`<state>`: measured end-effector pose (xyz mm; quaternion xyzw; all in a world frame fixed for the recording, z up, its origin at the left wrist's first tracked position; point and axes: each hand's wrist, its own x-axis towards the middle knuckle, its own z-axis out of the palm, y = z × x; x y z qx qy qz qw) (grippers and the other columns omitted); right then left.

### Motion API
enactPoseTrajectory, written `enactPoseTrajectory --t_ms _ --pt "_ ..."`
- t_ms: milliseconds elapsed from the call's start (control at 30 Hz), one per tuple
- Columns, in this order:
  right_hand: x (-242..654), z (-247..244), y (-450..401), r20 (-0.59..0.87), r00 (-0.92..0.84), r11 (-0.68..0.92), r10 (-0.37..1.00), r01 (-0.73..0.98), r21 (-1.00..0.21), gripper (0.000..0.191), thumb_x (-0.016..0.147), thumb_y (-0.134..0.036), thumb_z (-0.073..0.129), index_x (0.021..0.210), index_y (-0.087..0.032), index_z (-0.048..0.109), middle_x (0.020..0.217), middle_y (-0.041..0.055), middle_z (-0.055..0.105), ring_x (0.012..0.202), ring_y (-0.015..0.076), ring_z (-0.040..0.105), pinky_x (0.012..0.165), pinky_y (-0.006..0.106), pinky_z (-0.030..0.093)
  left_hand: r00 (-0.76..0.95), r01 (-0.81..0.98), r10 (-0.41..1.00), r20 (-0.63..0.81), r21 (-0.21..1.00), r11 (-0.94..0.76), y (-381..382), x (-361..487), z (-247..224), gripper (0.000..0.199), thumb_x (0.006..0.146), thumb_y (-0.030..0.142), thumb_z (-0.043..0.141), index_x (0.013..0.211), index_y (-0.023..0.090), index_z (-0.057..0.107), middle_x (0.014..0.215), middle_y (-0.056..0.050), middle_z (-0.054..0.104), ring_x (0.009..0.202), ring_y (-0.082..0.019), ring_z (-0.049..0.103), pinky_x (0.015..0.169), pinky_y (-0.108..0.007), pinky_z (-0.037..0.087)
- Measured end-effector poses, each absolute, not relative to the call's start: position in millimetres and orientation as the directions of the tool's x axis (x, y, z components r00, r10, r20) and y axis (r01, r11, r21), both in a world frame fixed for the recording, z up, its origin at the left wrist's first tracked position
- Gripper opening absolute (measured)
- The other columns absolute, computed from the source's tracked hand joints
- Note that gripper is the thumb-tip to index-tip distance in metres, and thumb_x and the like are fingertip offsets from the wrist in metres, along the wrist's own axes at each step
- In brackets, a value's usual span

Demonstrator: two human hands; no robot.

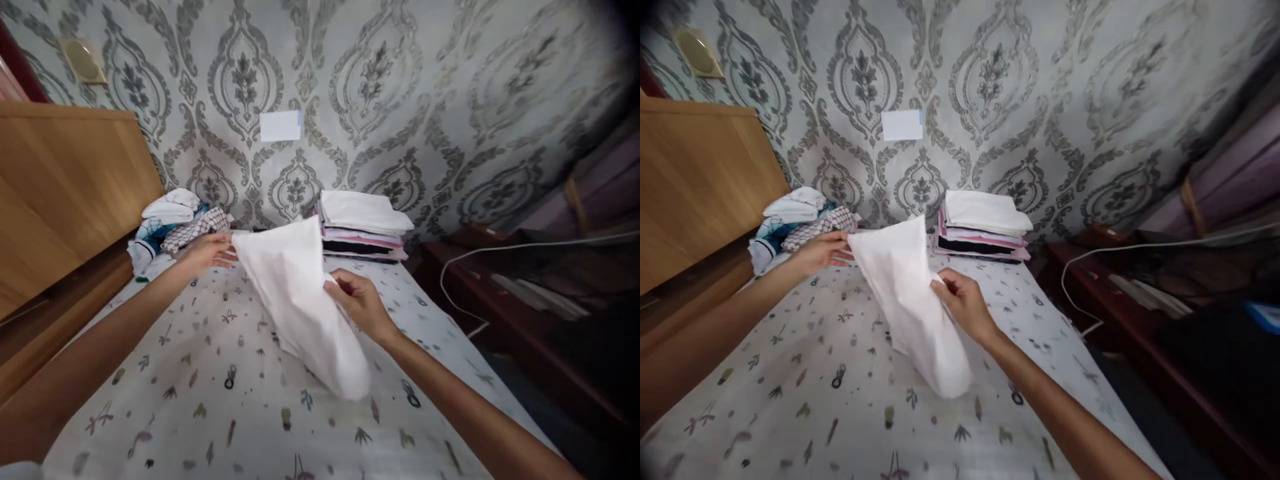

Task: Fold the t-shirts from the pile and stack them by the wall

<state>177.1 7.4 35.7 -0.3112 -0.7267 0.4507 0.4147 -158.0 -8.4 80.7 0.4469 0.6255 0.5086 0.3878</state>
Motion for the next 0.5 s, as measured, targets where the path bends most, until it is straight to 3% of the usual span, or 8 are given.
enactPoseTrajectory --t_ms 67,133,233,333,433,500 --pt "171 26 -9 0.345 -0.577 0.527 0.740 0.178 -0.831 0.033 0.091 -0.044 0.059 0.068 -0.020 0.058 0.064 -0.0019 0.054 0.061 0.0137 0.049 0.057 0.026 0.037 -0.386 0.310 0.921 -0.048 0.934 0.179 -16 -166 54 0.027 0.066 0.031 0.071 0.087 0.019 0.059 0.087 -0.004 0.067 0.074 -0.018 0.066 0.059 -0.026 0.051" --pt "161 11 -28 0.328 -0.697 0.621 0.638 0.213 -0.754 0.034 0.096 -0.034 0.051 0.065 -0.020 0.054 0.064 -0.0019 0.053 0.060 0.0131 0.048 0.058 0.025 0.036 -0.362 0.402 0.932 0.016 0.905 0.140 -22 -162 37 0.027 0.069 0.034 0.069 0.090 0.020 0.060 0.092 -0.004 0.066 0.080 -0.018 0.065 0.059 -0.024 0.048" --pt "146 -10 -52 0.373 -0.762 0.758 0.530 0.228 -0.611 0.035 0.098 -0.024 0.047 0.063 -0.019 0.048 0.063 -0.0020 0.051 0.059 0.0121 0.046 0.057 0.025 0.033 -0.123 0.553 0.990 0.068 0.833 0.012 -35 -137 28 0.031 0.080 0.049 0.059 0.092 0.020 0.060 0.092 -0.004 0.065 0.081 -0.019 0.063 0.060 -0.025 0.047" --pt "137 -21 -69 0.427 -0.766 0.854 0.480 0.298 -0.426 0.032 0.099 -0.020 0.045 0.069 -0.019 0.054 0.067 0.0000 0.056 0.058 0.0128 0.047 0.053 0.026 0.030 0.077 0.706 0.993 0.084 0.699 -0.114 -51 -100 28 0.039 0.085 0.058 0.053 0.096 0.021 0.059 0.091 -0.003 0.064 0.081 -0.019 0.060 0.068 -0.029 0.048" --pt "129 -24 -80 0.445 -0.783 0.894 0.434 0.312 -0.321 0.027 0.096 -0.015 0.048 0.072 -0.019 0.059 0.071 0.0032 0.061 0.060 0.0155 0.050 0.053 0.028 0.030 0.160 0.837 0.982 0.104 0.514 -0.191 -65 -70 29 0.037 0.081 0.053 0.062 0.100 0.021 0.058 0.094 -0.003 0.064 0.081 -0.021 0.059 0.072 -0.032 0.048" --pt "127 -22 -84 0.459 -0.788 0.904 0.410 0.286 -0.316 0.025 0.093 -0.013 0.049 0.072 -0.018 0.062 0.070 0.0038 0.062 0.061 0.0163 0.051 0.054 0.028 0.031 0.159 0.867 0.982 0.096 0.462 -0.186 -69 -66 30 0.024 0.080 0.041 0.062 0.092 0.020 0.060 0.089 -0.004 0.064 0.079 -0.022 0.060 0.073 -0.035 0.048"
